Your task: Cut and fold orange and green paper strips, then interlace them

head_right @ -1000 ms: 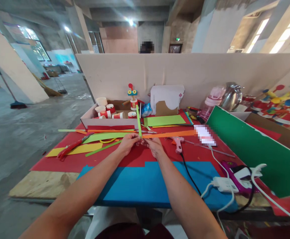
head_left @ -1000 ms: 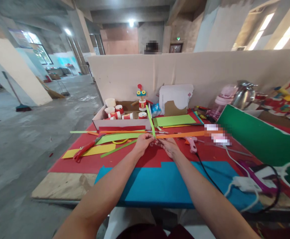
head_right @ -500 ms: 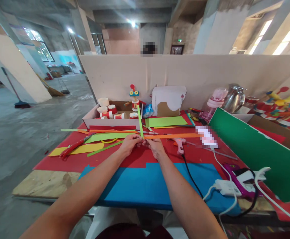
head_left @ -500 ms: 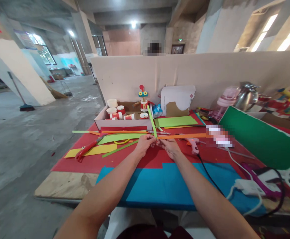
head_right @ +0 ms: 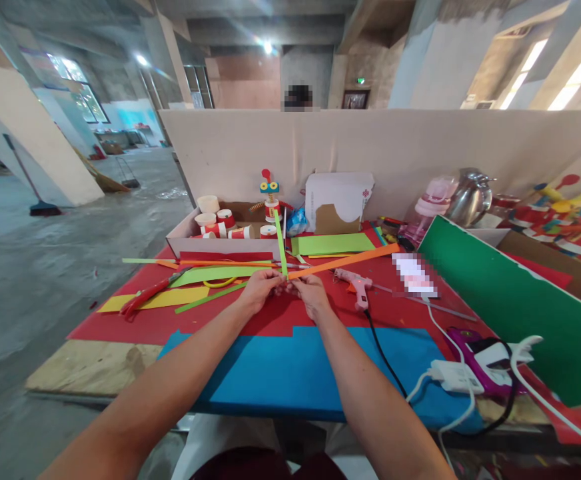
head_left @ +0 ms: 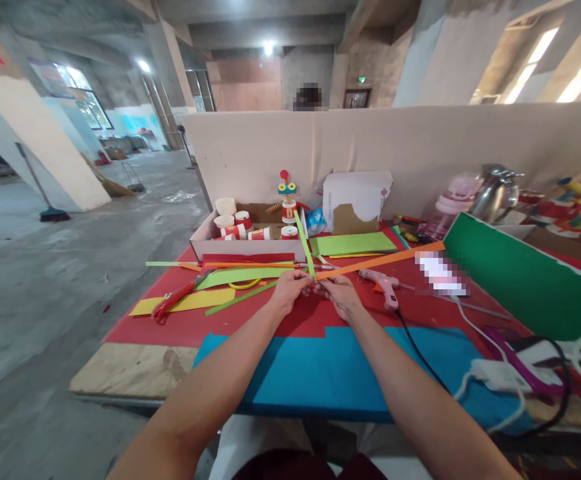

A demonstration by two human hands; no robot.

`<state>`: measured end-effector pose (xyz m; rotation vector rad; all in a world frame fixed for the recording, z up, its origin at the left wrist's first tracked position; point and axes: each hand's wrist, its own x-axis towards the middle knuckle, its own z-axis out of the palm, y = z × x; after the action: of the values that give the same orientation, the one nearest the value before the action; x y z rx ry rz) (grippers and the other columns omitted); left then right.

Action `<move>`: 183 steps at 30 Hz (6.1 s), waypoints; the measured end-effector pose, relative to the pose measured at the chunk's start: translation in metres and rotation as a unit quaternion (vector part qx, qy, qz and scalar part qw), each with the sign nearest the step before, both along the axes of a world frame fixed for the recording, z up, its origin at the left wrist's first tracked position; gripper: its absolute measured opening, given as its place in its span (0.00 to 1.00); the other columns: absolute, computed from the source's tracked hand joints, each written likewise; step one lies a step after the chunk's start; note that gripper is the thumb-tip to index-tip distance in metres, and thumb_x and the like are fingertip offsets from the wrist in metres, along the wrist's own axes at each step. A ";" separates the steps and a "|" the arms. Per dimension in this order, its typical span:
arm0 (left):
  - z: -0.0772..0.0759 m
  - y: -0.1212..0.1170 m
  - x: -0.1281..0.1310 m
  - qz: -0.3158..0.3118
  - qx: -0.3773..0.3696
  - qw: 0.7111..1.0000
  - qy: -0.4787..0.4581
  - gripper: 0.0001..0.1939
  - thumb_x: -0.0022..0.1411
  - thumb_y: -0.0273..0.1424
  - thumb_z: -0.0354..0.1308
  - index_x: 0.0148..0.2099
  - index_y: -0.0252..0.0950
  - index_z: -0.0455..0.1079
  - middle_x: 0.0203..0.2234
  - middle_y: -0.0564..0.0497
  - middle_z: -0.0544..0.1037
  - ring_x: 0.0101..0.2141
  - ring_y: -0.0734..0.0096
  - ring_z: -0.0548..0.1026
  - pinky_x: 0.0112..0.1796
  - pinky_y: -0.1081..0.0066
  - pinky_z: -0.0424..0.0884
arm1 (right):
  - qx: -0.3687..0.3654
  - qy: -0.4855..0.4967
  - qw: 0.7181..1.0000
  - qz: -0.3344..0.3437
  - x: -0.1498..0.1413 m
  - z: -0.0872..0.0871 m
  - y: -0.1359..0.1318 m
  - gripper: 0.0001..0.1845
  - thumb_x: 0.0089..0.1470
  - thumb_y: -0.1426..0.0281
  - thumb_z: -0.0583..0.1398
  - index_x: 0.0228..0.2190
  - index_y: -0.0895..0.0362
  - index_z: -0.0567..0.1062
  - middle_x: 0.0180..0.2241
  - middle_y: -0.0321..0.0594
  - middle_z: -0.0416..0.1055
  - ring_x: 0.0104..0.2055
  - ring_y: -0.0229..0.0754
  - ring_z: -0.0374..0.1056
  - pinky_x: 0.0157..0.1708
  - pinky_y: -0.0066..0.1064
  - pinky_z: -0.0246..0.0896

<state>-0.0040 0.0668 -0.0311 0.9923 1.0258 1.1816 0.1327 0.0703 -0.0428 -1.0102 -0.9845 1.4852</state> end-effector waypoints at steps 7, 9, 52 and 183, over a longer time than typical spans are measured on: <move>0.000 -0.001 0.000 -0.001 0.002 1.000 -0.004 0.07 0.45 0.28 0.65 0.23 0.32 0.69 0.15 0.54 0.73 0.16 0.80 0.66 0.20 0.77 0.61 | 0.012 -0.015 1.000 -0.001 0.000 0.007 -0.005 0.22 0.27 0.57 0.74 0.23 0.58 0.78 0.20 0.34 0.73 0.24 0.35 0.67 0.30 0.29 0.69; 0.000 -0.001 0.001 0.001 0.000 1.000 -0.004 0.07 0.44 0.28 0.65 0.23 0.33 0.69 0.15 0.54 0.73 0.16 0.80 0.66 0.20 0.77 0.61 | 0.015 -0.019 1.000 -0.006 -0.001 0.008 -0.006 0.23 0.26 0.56 0.74 0.25 0.58 0.78 0.21 0.34 0.73 0.24 0.34 0.67 0.31 0.30 0.69; -0.002 -0.002 0.001 0.052 0.066 0.996 0.038 0.13 0.45 0.36 0.68 0.25 0.35 0.67 0.18 0.56 0.71 0.21 0.77 0.67 0.24 0.76 0.63 | 0.044 -0.056 0.996 -0.053 -0.001 0.010 -0.007 0.20 0.29 0.57 0.72 0.24 0.57 0.80 0.21 0.37 0.76 0.25 0.40 0.72 0.32 0.34 0.71; -0.001 0.004 -0.002 0.005 0.067 0.995 0.079 0.09 0.45 0.33 0.65 0.22 0.34 0.70 0.14 0.56 0.70 0.18 0.79 0.64 0.22 0.76 0.60 | 0.044 -0.060 0.997 -0.034 0.000 0.013 -0.009 0.18 0.30 0.58 0.72 0.24 0.57 0.80 0.20 0.35 0.74 0.24 0.38 0.68 0.29 0.30 0.66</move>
<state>-0.0061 0.0706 -0.0322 1.2025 1.0865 1.2063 0.1327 0.0611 -0.0300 -1.0686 -1.0791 1.3265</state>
